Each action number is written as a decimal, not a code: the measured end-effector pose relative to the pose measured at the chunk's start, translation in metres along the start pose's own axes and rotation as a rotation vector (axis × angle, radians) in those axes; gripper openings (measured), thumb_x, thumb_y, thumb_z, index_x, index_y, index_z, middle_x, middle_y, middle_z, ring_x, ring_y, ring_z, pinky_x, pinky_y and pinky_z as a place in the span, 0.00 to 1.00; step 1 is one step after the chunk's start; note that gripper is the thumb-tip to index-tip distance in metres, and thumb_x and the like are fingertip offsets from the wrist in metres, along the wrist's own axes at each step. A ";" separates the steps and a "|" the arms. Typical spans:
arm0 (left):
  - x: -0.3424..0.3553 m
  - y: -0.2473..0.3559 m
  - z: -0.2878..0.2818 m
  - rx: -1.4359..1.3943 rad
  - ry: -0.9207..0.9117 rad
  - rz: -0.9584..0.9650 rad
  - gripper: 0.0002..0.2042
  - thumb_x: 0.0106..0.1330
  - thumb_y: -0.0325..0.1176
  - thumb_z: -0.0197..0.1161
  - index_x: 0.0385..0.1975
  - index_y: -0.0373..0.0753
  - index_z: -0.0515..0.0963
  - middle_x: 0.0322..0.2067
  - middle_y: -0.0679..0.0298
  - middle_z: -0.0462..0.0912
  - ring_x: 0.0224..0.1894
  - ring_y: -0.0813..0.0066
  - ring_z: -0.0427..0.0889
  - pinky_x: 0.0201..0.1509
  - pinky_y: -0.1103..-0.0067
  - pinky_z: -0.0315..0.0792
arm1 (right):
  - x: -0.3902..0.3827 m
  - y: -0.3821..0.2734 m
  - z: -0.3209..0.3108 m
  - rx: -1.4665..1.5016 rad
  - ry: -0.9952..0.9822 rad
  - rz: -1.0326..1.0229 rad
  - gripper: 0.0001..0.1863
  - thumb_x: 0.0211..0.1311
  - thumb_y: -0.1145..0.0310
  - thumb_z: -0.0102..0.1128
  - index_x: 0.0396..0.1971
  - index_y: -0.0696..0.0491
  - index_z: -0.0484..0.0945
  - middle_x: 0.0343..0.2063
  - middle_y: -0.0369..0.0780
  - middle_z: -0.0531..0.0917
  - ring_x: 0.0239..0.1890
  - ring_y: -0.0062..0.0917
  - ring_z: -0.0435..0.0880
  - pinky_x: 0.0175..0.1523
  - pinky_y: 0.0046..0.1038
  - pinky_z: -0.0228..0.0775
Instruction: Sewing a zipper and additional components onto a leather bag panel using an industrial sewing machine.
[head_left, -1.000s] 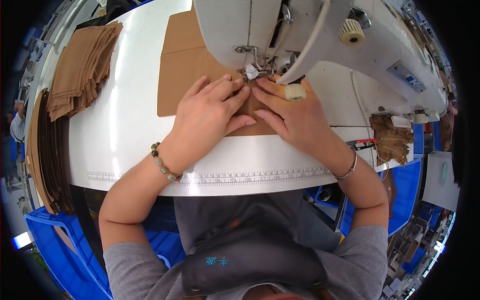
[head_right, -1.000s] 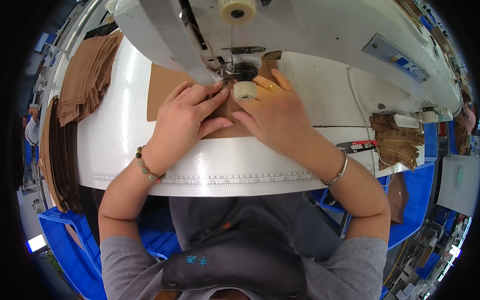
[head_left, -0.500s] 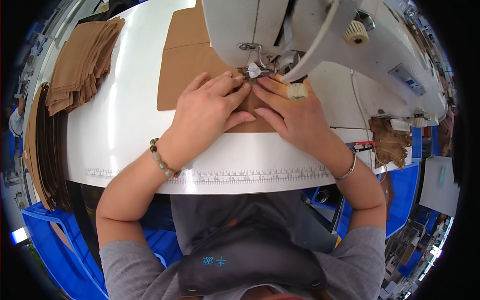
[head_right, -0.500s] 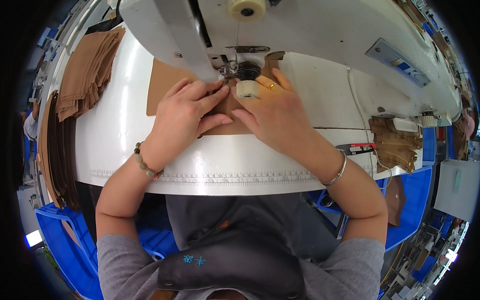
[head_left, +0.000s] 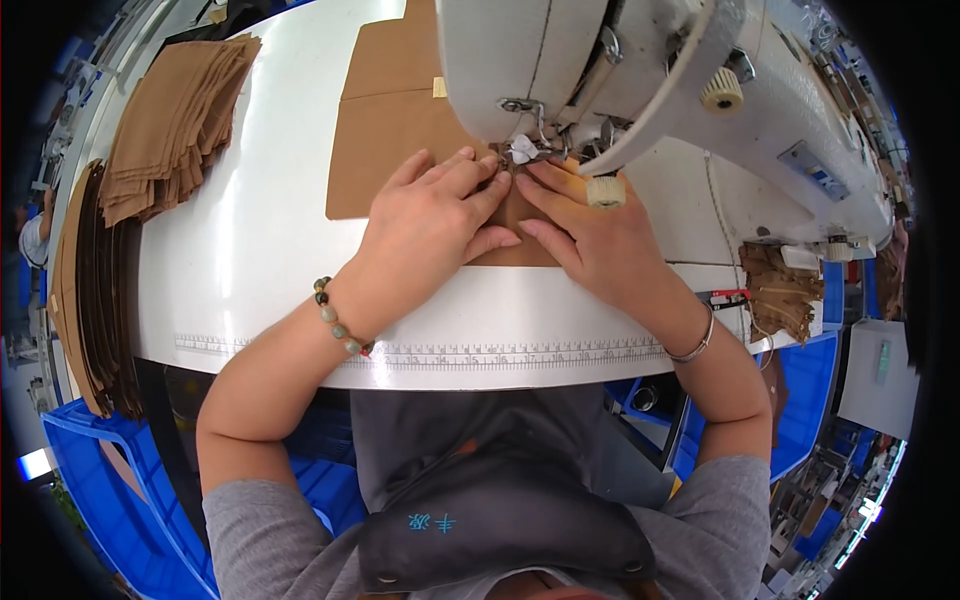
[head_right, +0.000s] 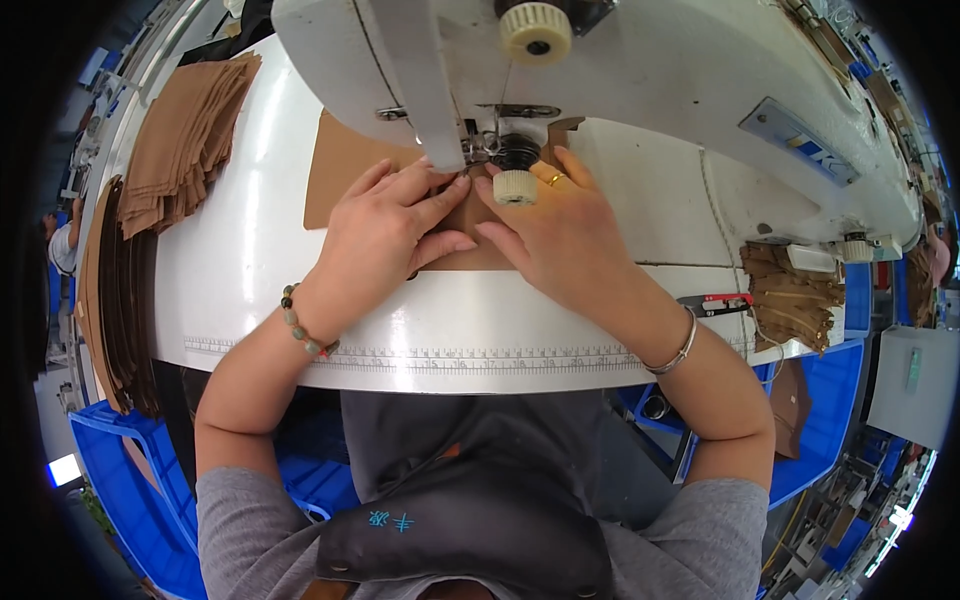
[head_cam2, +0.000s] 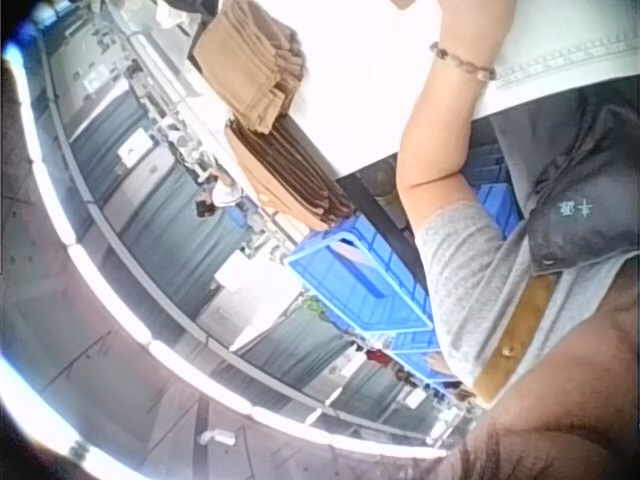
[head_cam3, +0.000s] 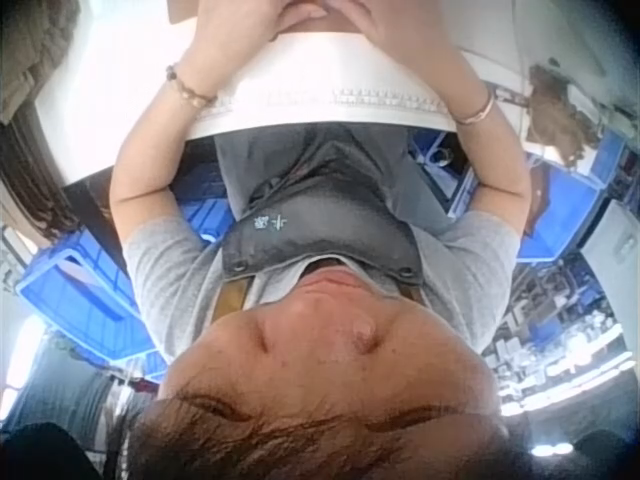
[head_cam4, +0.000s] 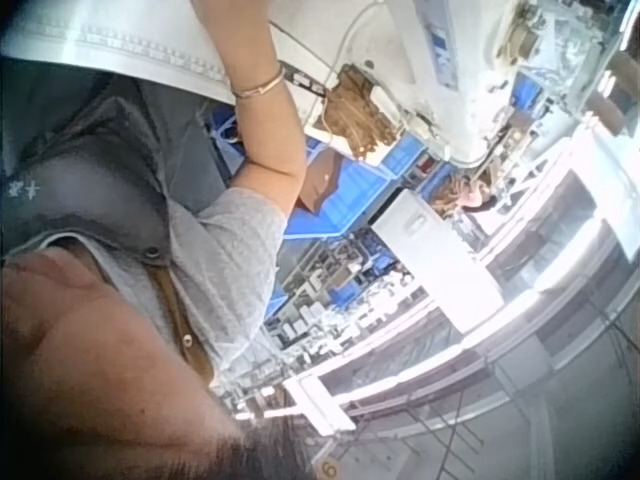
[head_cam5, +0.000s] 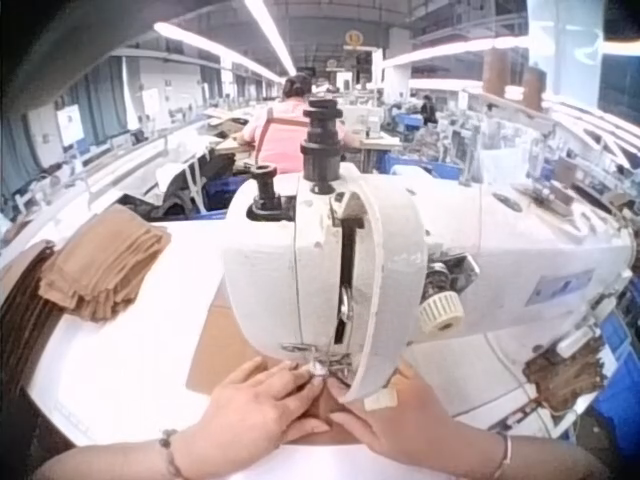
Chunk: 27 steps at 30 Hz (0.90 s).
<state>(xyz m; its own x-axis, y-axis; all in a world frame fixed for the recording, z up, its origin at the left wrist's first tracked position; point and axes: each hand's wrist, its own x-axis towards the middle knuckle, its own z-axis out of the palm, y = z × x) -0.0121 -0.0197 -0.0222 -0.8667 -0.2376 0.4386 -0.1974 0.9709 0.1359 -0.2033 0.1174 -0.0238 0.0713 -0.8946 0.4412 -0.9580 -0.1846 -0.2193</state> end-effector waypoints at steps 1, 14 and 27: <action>0.000 0.000 0.001 0.006 0.006 0.007 0.27 0.62 0.53 0.70 0.56 0.41 0.85 0.50 0.62 0.85 0.56 0.61 0.84 0.66 0.60 0.74 | 0.000 0.000 0.000 -0.001 0.001 -0.003 0.22 0.63 0.60 0.69 0.54 0.54 0.85 0.52 0.42 0.87 0.51 0.40 0.84 0.71 0.46 0.66; -0.003 0.004 0.003 0.005 -0.015 -0.028 0.27 0.63 0.51 0.70 0.57 0.39 0.84 0.56 0.61 0.83 0.65 0.62 0.79 0.68 0.61 0.73 | -0.018 -0.005 -0.075 -0.183 0.071 -0.107 0.11 0.59 0.68 0.73 0.42 0.50 0.88 0.38 0.35 0.88 0.38 0.34 0.86 0.57 0.41 0.77; -0.004 0.007 0.004 0.006 -0.004 -0.053 0.27 0.63 0.50 0.70 0.57 0.40 0.83 0.59 0.63 0.82 0.65 0.64 0.79 0.69 0.62 0.72 | -0.249 0.373 -0.373 0.321 0.916 0.958 0.23 0.82 0.57 0.53 0.62 0.59 0.79 0.57 0.44 0.85 0.58 0.27 0.82 0.65 0.29 0.71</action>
<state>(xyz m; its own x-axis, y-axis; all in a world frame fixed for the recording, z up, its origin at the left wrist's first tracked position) -0.0118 -0.0119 -0.0262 -0.8569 -0.2886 0.4272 -0.2459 0.9571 0.1535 -0.6822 0.4229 0.1095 -0.9072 -0.1594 0.3893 -0.4122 0.1524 -0.8982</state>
